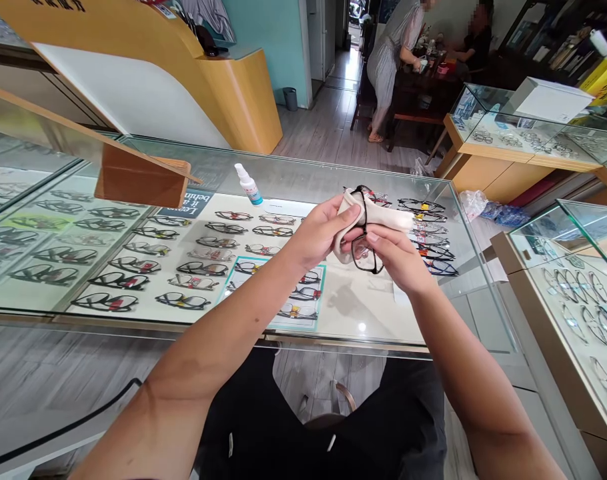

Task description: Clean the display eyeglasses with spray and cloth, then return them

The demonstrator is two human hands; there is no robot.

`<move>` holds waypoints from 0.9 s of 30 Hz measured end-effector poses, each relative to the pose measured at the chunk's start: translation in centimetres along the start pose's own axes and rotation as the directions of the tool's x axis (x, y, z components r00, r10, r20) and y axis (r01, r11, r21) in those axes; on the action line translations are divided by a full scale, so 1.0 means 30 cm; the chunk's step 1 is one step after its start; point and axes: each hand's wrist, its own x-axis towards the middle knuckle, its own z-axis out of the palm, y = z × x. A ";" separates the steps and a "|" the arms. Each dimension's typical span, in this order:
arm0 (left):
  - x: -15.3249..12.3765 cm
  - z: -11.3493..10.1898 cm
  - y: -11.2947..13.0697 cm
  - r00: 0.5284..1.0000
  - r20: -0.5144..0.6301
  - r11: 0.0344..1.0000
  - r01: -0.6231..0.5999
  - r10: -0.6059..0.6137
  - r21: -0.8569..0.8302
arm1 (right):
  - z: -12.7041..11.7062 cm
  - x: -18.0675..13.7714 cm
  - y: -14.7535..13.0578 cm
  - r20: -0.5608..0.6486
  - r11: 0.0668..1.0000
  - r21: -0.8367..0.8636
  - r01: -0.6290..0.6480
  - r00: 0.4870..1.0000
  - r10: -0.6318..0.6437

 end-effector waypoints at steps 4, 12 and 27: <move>-0.006 -0.004 0.026 0.999 0.047 1.000 0.009 -0.008 -0.012 | -0.009 -0.004 0.004 -0.004 0.999 0.046 -0.009 1.000 0.009; -0.017 -0.006 0.038 0.995 0.098 0.994 -0.026 0.015 0.106 | -0.013 -0.002 -0.005 0.009 1.000 0.023 0.007 1.000 -0.007; -0.005 0.002 -0.024 0.992 -0.065 0.987 -0.100 0.109 0.127 | 0.018 -0.002 -0.001 0.044 0.998 -0.059 -0.023 0.999 0.026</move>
